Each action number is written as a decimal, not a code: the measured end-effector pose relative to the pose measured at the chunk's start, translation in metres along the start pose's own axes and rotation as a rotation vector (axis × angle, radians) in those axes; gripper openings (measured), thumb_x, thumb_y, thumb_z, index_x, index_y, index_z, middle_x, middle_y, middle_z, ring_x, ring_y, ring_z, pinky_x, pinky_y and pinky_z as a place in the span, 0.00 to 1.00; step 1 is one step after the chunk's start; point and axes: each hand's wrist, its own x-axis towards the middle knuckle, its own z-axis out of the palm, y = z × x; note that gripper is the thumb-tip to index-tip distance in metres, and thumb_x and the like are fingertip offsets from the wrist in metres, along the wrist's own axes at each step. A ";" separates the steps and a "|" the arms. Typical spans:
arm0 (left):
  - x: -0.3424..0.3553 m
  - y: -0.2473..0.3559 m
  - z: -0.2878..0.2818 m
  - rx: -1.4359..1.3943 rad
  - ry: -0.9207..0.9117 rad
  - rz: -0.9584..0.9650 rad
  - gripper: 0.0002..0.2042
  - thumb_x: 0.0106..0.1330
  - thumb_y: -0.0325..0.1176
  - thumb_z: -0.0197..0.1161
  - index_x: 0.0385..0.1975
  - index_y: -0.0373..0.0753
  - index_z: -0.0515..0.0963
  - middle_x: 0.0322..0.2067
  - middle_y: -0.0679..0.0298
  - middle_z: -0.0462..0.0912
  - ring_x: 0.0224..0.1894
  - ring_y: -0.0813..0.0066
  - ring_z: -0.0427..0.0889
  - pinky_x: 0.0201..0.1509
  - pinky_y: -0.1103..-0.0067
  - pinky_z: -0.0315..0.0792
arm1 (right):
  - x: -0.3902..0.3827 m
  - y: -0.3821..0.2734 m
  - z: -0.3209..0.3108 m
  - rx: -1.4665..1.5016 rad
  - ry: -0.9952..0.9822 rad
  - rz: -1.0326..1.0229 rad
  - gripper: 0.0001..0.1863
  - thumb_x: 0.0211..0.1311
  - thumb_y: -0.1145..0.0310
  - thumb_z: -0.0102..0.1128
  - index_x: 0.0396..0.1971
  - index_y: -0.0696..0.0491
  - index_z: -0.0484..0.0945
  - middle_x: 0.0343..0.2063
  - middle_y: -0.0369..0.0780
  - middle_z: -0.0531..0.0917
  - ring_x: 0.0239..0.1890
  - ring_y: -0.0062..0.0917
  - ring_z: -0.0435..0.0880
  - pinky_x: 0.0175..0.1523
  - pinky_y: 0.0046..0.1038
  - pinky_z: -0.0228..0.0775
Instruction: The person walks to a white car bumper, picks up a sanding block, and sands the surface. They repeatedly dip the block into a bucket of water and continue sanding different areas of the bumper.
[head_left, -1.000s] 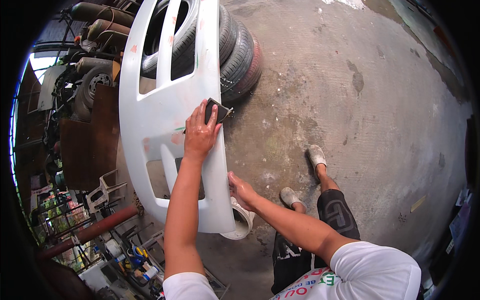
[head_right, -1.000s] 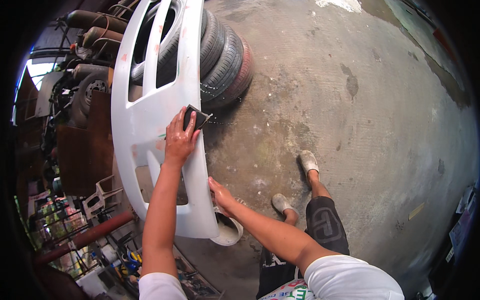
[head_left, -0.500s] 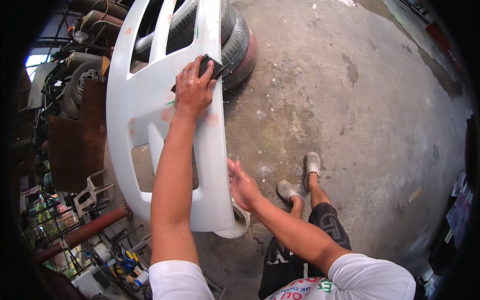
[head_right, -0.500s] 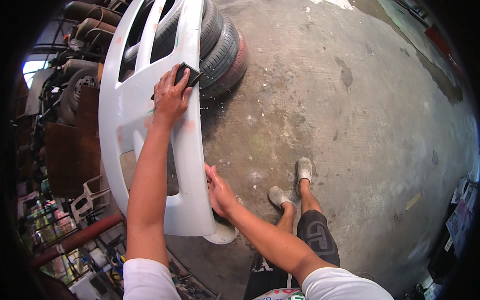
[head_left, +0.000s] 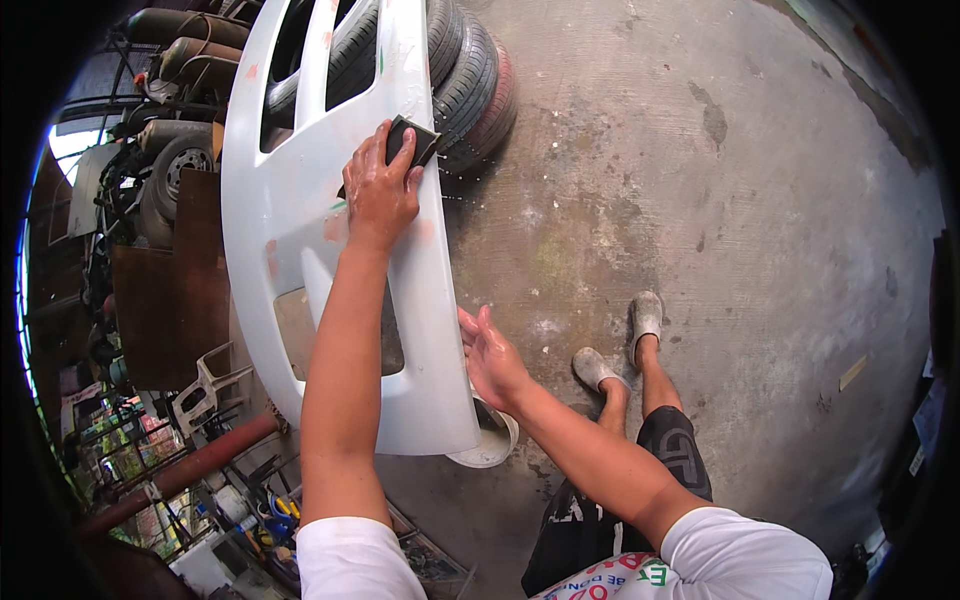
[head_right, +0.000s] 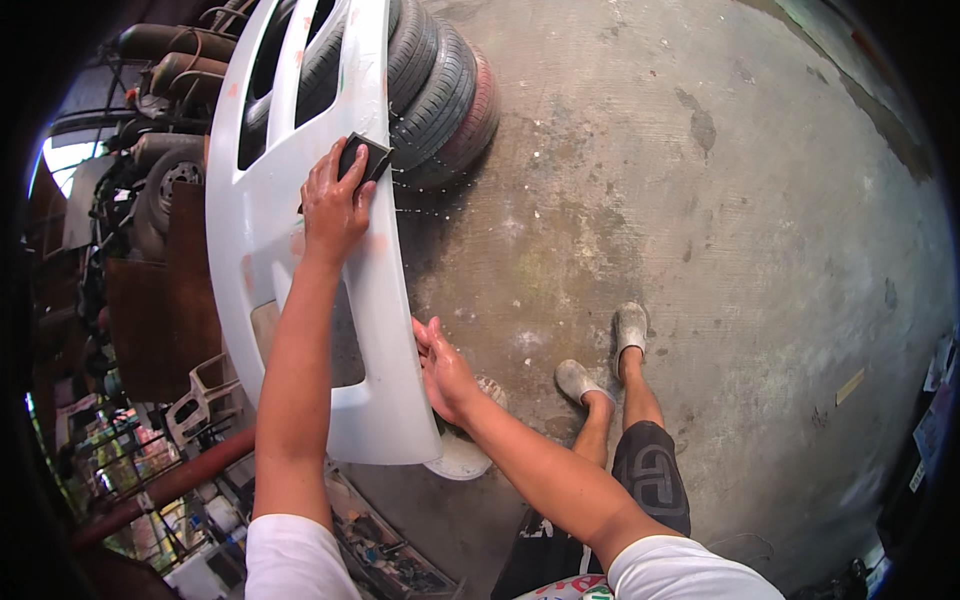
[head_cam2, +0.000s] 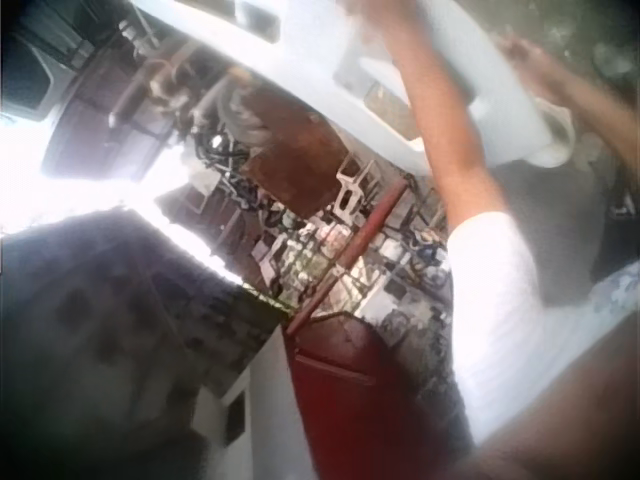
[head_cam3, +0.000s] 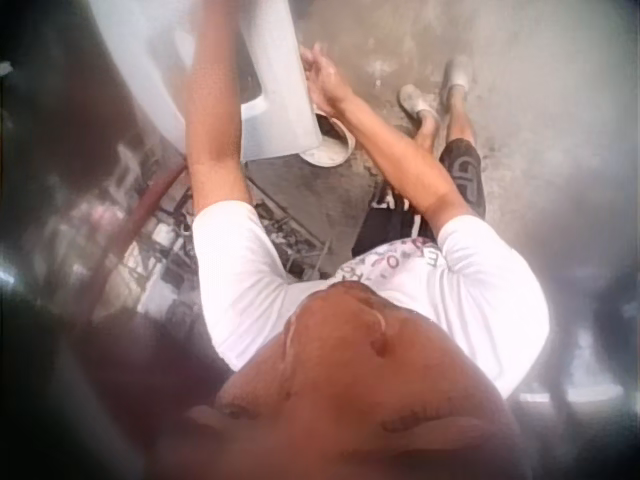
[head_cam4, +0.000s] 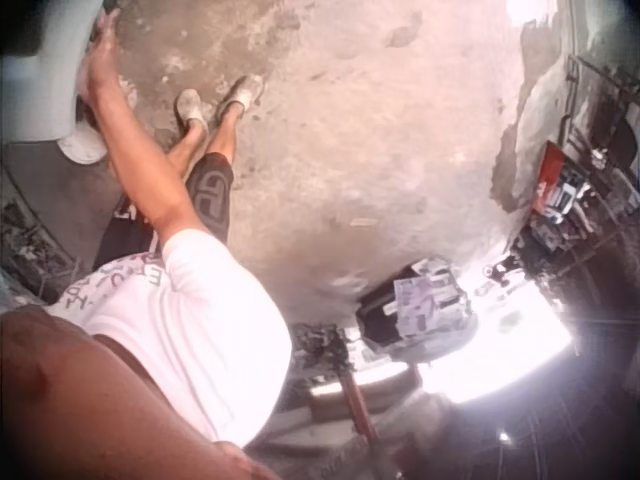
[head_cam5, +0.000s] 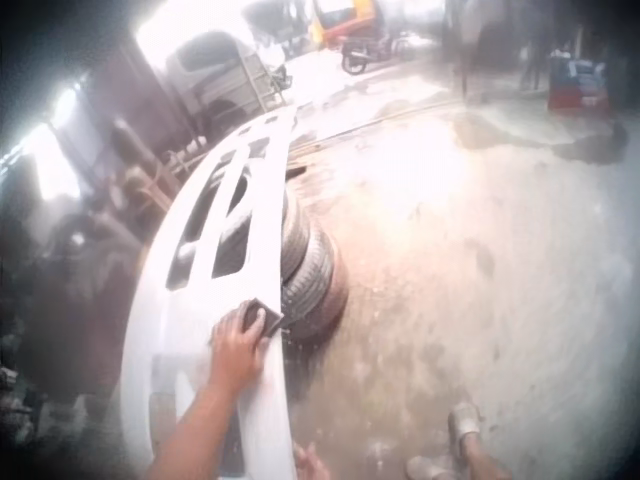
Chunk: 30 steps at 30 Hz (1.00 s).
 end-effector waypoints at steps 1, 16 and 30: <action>-0.027 0.017 -0.004 -0.008 0.003 -0.037 0.27 0.64 0.32 0.67 0.66 0.47 0.77 0.71 0.55 0.70 0.69 0.55 0.70 0.71 0.60 0.62 | 0.000 -0.006 -0.003 0.003 -0.017 0.002 0.47 0.79 0.34 0.33 0.79 0.59 0.47 0.78 0.44 0.57 0.77 0.37 0.57 0.80 0.41 0.46; -0.115 0.041 -0.046 -0.072 -0.254 0.178 0.31 0.58 0.30 0.70 0.66 0.48 0.78 0.73 0.54 0.68 0.69 0.55 0.71 0.70 0.59 0.62 | 0.005 -0.009 -0.004 0.013 0.063 0.003 0.47 0.79 0.34 0.36 0.79 0.60 0.47 0.79 0.46 0.54 0.78 0.36 0.55 0.81 0.39 0.44; -0.121 0.043 -0.052 -0.062 -0.349 0.259 0.30 0.60 0.31 0.70 0.67 0.51 0.77 0.72 0.56 0.71 0.71 0.59 0.70 0.71 0.61 0.61 | 0.002 -0.004 -0.001 -0.002 0.126 0.024 0.50 0.78 0.32 0.34 0.79 0.61 0.43 0.80 0.47 0.51 0.79 0.36 0.53 0.82 0.38 0.43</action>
